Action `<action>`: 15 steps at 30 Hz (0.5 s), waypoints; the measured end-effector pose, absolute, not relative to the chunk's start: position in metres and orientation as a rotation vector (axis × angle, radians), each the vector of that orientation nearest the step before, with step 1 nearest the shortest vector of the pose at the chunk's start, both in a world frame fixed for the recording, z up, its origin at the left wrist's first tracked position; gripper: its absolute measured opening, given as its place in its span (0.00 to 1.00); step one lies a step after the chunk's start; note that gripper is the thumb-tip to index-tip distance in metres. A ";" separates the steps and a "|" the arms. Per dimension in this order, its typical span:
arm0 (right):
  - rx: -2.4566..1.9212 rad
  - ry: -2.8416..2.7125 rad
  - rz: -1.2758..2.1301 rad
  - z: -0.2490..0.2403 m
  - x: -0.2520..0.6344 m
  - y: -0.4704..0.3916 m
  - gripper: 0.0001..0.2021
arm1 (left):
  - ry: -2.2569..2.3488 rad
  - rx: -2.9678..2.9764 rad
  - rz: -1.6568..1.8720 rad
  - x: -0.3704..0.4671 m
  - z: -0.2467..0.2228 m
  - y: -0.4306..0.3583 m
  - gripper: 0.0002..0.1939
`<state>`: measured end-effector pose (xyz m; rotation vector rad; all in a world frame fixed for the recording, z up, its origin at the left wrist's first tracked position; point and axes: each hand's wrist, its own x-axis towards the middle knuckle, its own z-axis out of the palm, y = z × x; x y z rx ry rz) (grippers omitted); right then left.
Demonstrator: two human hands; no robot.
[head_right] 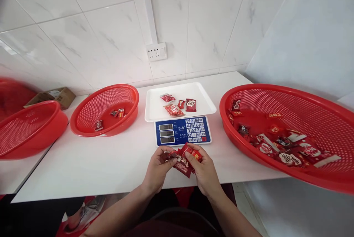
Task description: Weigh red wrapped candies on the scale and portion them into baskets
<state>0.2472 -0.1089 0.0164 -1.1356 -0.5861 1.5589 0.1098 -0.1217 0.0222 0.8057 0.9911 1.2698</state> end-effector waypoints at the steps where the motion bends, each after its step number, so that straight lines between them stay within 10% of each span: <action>1: -1.134 -0.546 1.573 0.018 0.249 -0.107 0.24 | 0.983 0.840 1.318 0.107 0.025 -0.116 0.13; 9: -1.189 -0.430 1.669 0.021 0.260 -0.107 0.26 | 1.234 1.323 1.673 0.068 0.074 -0.030 0.10; 15: -1.205 -0.515 1.667 0.022 0.262 -0.111 0.25 | 1.685 1.807 1.294 0.047 0.079 0.008 0.10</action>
